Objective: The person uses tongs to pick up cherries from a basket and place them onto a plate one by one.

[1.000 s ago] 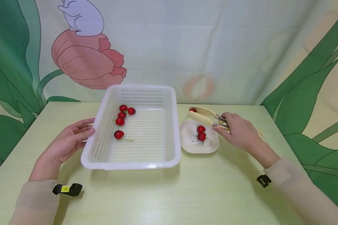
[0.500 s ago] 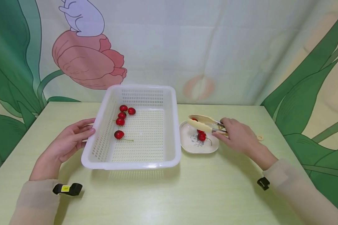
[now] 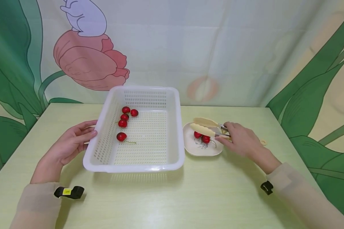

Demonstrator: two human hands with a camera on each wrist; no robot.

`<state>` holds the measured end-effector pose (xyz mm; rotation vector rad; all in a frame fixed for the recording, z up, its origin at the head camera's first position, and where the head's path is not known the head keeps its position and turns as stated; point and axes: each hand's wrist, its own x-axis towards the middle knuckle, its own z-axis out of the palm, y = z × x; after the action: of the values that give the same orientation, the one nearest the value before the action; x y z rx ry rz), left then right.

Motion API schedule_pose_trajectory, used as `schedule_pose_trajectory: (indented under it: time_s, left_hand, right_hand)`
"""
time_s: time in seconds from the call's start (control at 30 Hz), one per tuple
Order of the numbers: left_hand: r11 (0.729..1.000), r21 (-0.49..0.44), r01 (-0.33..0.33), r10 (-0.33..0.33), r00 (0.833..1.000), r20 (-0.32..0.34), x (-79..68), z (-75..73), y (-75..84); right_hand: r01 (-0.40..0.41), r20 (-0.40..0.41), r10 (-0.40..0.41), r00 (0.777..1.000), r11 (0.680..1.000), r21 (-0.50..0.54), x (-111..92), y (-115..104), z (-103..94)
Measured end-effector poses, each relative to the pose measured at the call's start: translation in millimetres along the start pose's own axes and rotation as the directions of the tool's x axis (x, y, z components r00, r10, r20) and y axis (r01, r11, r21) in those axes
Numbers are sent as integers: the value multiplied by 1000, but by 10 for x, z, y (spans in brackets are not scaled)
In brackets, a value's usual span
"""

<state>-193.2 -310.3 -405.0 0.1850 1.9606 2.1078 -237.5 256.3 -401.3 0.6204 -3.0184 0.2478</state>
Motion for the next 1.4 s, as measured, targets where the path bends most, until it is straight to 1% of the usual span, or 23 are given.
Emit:
schedule_pose_trajectory:
  time_s: [0.2,0.7,0.9,1.03,1.4]
  left_hand:
    - [1000,-6,1,-1,1000,2,-12,-5,8]
    - [1000,-9,12,-12,1000,-5,-10,1,13]
    - [1000,-19,10,-10,1000,-2,-6,4,6]
    - [999,-30,13,-13,1000,-2,-20,0,6]
    - [1000,-15,1,-1,1000,8,-7,-9,-8]
  right_hand:
    - [8,-45,-6,999,999,40,16,-12,-45]
    - [15,-158,-2,987,996,86,121,-81,-213]
    - [29,-171,-11,985,995,99,183,-185,-278]
    - [55,-172,-36,985,993,106,236,-293,-315]
    - [101,-131,-89,987,991,90,344,-529,-410]
